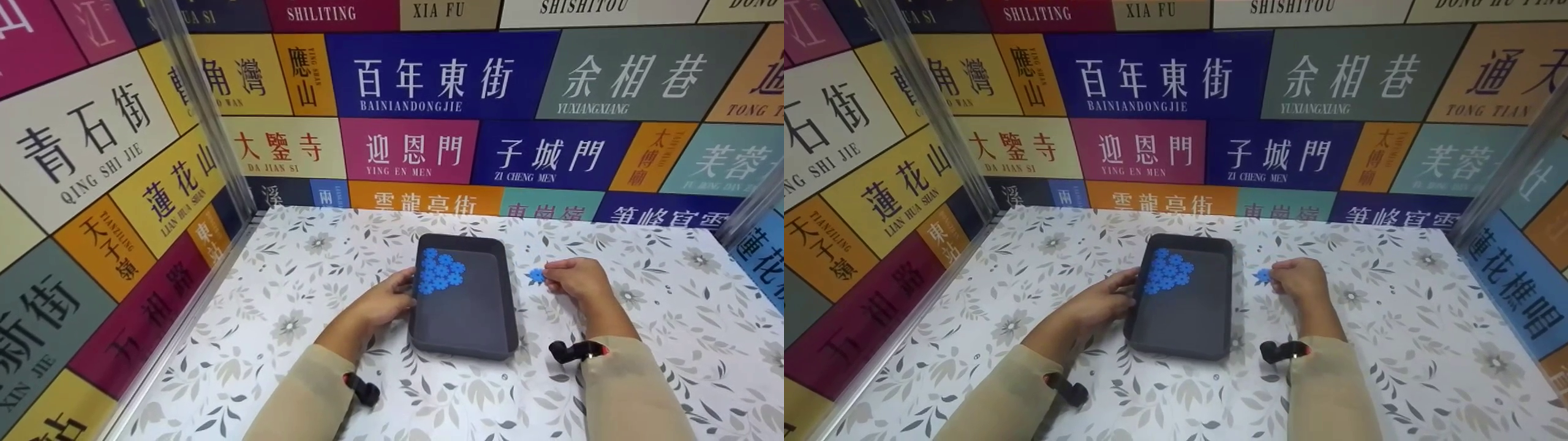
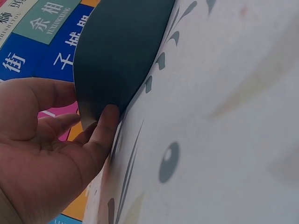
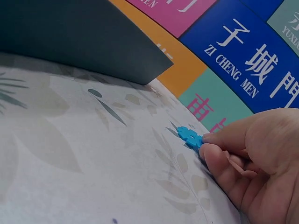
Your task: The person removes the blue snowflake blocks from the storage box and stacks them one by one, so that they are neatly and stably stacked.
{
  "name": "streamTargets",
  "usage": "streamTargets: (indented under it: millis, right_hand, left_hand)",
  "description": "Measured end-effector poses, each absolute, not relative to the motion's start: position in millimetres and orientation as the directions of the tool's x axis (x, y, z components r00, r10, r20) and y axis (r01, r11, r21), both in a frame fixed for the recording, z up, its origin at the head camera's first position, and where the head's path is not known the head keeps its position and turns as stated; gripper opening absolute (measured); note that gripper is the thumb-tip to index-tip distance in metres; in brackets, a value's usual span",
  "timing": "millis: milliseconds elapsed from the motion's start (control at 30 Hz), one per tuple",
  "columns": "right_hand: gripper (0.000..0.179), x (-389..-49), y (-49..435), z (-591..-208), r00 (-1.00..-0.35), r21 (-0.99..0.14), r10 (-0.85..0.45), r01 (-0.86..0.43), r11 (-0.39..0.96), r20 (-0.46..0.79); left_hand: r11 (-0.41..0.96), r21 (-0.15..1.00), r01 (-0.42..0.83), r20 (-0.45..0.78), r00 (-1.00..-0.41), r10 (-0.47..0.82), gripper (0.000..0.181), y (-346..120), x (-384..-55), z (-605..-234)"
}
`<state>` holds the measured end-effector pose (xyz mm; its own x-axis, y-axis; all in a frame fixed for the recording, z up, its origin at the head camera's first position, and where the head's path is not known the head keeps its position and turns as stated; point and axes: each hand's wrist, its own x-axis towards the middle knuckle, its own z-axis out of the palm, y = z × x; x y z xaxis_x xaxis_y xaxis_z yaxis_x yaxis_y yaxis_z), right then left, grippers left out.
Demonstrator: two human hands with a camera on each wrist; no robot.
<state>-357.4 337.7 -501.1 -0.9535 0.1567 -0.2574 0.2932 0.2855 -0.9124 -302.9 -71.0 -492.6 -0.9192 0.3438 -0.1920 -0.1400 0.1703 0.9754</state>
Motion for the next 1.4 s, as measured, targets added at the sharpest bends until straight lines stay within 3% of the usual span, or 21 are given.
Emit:
streamTargets:
  millis: [733, 967, 1400]
  right_hand:
    - [0.051, -356, 332, -488, -0.963, -0.931, 0.142, 0.259, 0.257, -0.229]
    - [0.056, -353, 302, -466, -0.990, -0.935, 0.055, 0.138, 0.327, -0.127]
    - [0.048, -359, 237, -441, -0.997, -0.959, -0.057, 0.024, 0.284, -0.041]
  left_hand:
    - [0.137, 0.979, -0.149, -0.187, -0.924, 0.333, 0.079, -68, -306, -492]
    - [0.160, 0.976, -0.146, -0.194, -0.919, 0.343, 0.079, -70, -304, -492]
    - [0.202, 0.970, -0.133, -0.196, -0.922, 0.333, 0.078, -70, -303, -492]
